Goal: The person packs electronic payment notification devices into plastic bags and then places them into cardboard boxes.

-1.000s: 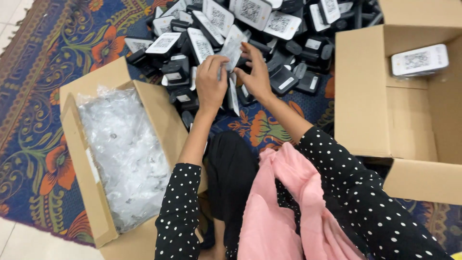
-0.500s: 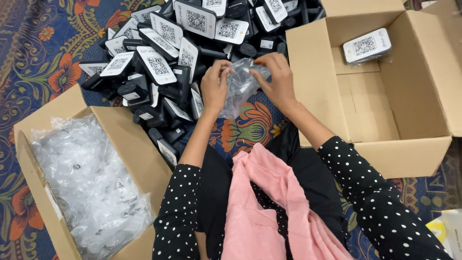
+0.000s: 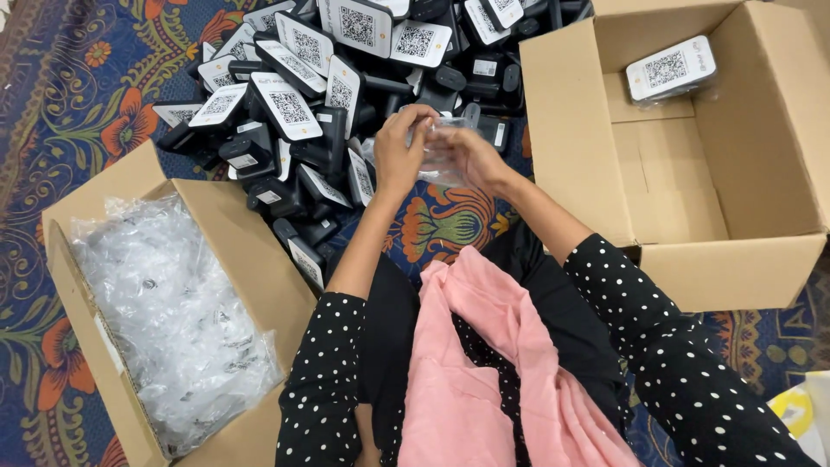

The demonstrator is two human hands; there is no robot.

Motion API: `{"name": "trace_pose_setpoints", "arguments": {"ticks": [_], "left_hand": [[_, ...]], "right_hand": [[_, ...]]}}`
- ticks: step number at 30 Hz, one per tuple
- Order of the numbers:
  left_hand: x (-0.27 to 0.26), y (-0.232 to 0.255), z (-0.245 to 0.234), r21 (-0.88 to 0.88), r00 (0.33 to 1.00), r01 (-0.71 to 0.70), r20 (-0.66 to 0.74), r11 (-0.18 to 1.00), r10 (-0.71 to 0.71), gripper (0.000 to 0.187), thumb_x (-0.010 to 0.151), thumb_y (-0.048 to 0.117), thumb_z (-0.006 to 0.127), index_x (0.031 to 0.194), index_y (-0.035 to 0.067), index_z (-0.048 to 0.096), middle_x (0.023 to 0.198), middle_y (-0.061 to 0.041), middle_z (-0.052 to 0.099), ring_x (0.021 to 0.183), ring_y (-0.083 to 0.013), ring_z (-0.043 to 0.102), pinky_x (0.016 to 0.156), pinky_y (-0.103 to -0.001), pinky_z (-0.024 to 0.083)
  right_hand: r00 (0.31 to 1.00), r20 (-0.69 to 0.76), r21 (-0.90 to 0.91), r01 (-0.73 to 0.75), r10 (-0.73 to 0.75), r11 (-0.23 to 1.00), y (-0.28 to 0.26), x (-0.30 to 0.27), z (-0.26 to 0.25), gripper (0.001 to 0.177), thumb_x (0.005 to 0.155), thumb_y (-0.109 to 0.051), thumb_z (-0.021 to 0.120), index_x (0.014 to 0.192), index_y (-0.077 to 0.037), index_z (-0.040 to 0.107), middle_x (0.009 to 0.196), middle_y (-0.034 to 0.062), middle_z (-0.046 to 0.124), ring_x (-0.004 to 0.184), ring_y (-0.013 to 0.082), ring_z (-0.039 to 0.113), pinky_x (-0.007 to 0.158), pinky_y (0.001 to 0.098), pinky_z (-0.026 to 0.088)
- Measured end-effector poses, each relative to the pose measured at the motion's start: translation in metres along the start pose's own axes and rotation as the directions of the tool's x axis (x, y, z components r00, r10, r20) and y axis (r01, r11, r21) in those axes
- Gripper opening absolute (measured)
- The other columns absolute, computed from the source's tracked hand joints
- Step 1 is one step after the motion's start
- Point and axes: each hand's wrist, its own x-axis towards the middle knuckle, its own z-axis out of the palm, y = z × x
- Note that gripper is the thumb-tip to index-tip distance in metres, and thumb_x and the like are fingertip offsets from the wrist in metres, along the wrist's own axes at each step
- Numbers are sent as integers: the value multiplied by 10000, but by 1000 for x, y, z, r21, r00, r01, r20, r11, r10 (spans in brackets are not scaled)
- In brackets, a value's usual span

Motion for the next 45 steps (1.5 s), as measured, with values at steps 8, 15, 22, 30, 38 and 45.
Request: {"name": "trace_pose_setpoints", "arguments": {"ticks": [8,15,22,30,38,45], "left_hand": [[-7,27,20,-27,990,17,138,999,-13,101,949,123,690,1025,122,756,928,-29,763,880,-218,706,760,-340,544],[-25,41,41,-126,926,-10,374,992,57,132,955,134,692,1063,91,755,992,-40,792,940,-214,732,869,-339,551],[-8,8,25,54,1000,-24,-11,998,24,326,1004,184,666,1328,145,663,1354,-55,685,1260,-273,639,1102,-414,480],[20,-75,2,250,826,418,295,874,-480,785,1019,726,381,1181,59,762,1057,-139,780,1033,-305,752,927,-423,560],[11,-55,13,134,823,460,306,878,-478,584,971,587,488,1021,53,720,879,-105,782,730,-235,770,703,-362,571],[-5,-97,9,122,966,246,45,962,-253,340,1064,361,531,1053,54,675,772,-222,693,674,-412,697,644,-504,523]], "right_hand": [[996,-92,-319,-21,-9,948,35,5,-19,394,1079,-246,455,1401,-24,505,1396,144,577,1311,265,581,1085,433,504],[923,308,-231,305,-228,924,53,1,-44,807,1090,-526,502,1671,-33,234,1679,203,390,1550,319,411,1269,453,368],[996,89,115,19,-29,993,4,-11,8,931,972,-689,433,1672,-160,120,1626,228,329,1474,386,413,1160,653,388],[983,181,28,-28,23,999,14,-8,-14,743,1141,-460,515,1655,-16,213,1654,255,391,1491,427,443,1275,638,320],[977,182,426,-183,114,886,-7,-9,22,858,888,-797,341,1617,-364,212,1516,186,464,1389,435,492,1106,776,349],[926,245,133,-325,287,936,-17,-20,31,965,826,-868,178,1634,-384,-33,1590,290,385,1444,493,434,1180,672,344]]}}
